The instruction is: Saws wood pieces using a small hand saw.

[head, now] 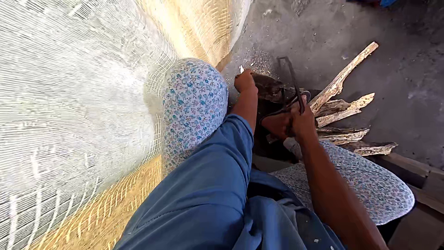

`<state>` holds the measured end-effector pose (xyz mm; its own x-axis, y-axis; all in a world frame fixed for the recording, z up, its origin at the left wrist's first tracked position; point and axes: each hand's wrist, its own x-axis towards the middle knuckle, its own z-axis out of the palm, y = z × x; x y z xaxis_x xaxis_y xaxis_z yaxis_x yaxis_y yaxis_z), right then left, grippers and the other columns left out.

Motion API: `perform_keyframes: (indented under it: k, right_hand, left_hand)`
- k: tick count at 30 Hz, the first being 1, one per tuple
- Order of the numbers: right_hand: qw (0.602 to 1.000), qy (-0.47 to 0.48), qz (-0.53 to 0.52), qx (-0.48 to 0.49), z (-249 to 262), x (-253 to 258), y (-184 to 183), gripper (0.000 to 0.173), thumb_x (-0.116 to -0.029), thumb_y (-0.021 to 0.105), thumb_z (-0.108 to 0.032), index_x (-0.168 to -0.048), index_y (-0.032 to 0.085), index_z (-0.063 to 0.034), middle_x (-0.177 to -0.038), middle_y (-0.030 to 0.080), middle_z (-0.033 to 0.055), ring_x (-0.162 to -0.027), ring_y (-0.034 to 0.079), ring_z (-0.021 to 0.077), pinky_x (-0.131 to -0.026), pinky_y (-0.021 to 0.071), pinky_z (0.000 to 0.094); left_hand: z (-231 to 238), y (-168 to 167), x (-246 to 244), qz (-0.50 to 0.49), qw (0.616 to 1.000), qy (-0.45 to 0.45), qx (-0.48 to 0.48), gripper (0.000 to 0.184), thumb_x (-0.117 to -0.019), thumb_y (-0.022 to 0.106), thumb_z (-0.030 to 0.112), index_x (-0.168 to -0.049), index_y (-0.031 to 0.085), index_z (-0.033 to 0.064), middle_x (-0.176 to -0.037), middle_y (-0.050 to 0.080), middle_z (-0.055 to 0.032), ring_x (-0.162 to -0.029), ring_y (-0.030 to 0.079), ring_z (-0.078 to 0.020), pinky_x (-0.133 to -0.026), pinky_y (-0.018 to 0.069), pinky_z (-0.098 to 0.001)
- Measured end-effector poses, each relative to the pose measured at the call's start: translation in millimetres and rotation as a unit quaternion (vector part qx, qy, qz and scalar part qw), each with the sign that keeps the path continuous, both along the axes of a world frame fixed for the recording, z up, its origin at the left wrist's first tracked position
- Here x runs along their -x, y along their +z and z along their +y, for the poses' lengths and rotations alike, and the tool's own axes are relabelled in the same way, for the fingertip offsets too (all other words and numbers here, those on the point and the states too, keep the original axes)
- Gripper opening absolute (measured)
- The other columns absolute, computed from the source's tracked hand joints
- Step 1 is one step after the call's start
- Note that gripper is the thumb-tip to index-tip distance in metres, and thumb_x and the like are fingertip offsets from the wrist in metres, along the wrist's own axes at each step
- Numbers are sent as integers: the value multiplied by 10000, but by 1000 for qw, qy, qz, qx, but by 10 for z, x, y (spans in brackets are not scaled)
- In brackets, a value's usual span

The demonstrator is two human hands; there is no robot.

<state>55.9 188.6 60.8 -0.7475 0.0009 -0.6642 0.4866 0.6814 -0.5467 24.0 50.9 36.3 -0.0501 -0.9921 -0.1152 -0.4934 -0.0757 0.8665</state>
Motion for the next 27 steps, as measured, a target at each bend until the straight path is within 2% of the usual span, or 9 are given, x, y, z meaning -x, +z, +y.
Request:
perform_keyframes:
  k: [2, 4, 7, 10, 12, 15, 19, 23, 27]
  right_hand:
    - [999, -17, -43, -5, 144, -212, 345, 317, -1140, 369, -252, -1370, 373, -33, -709, 577, 81, -505, 619, 200, -475, 584, 395]
    - [997, -45, -67, -6, 234, -407, 545, 261, -1139, 360, -203, -1329, 383, -25, -666, 559, 66, -475, 613, 191, -446, 581, 374]
    - [994, -61, -86, -12, 124, -418, 555, 240, -1141, 358, -195, -1301, 391, -20, -644, 546, 60, -456, 600, 182, -445, 576, 367]
    - [999, -8, -48, -16, -18, -155, 168, 317, -1131, 382, -212, -1355, 387, 12, -721, 572, 95, -521, 621, 209, -514, 592, 409]
    - [994, 59, 18, -91, -195, 168, -218, 456, -1094, 426, -221, -1478, 374, 18, -975, 640, 210, -746, 674, 319, -692, 586, 511]
    - [984, 98, 46, -142, -392, 277, -451, 477, -1094, 441, -255, -1474, 404, 31, -1257, 603, 328, -1107, 640, 475, -925, 517, 627]
    - [989, 83, 79, -93, -122, 253, -380, 458, -1098, 464, -256, -1415, 433, 74, -1339, 536, 327, -1198, 586, 432, -1001, 477, 600]
    - [995, 55, 55, -65, -71, 208, -176, 379, -1108, 456, -245, -1372, 450, 27, -1001, 650, 224, -867, 662, 344, -796, 546, 563]
    - [1000, 10, 8, -9, -57, 173, -221, 351, -1133, 381, -268, -1381, 397, -19, -807, 611, 123, -595, 650, 227, -585, 601, 440]
  left_hand:
    - [-360, -591, 75, 128, 931, -10, -343, 328, -911, 661, 110, -1185, 614, -66, -1127, 621, -250, -1044, 608, -342, -836, 544, -505]
    - [-581, -803, 110, 138, 872, 5, -470, 368, -887, 693, 105, -1222, 611, -25, -1203, 613, -220, -1123, 586, -334, -909, 512, -563]
    - [-643, -853, 64, 145, 860, 14, -490, 408, -927, 663, 169, -1278, 577, -20, -1260, 590, -225, -1172, 572, -351, -922, 515, -596]
    - [-616, -880, 15, 144, 850, 28, -507, 432, -940, 630, 215, -1305, 558, -5, -1293, 582, -226, -1197, 572, -363, -923, 521, -624]
    - [-556, -810, 75, 149, 854, 28, -498, 431, -935, 639, 210, -1297, 562, -12, -1277, 591, -226, -1183, 580, -360, -912, 528, -614]
    - [-633, -707, 42, 136, 862, 38, -487, 458, -944, 645, 221, -1321, 552, -23, -1319, 572, -229, -1214, 563, -355, -945, 519, -598]
    - [-507, -616, 152, 106, 878, 16, -467, 399, -924, 657, 170, -1261, 590, -33, -1276, 579, -242, -1179, 562, -367, -908, 512, -600]
    - [-459, -498, 173, 115, 895, -28, -431, 313, -912, 688, 110, -1183, 609, -26, -1164, 608, -232, -1081, 579, -349, -869, 506, -573]
    - [-520, -612, 161, 126, 891, -15, -437, 333, -928, 686, 129, -1217, 611, -19, -1166, 624, -223, -1088, 594, -342, -896, 514, -555]
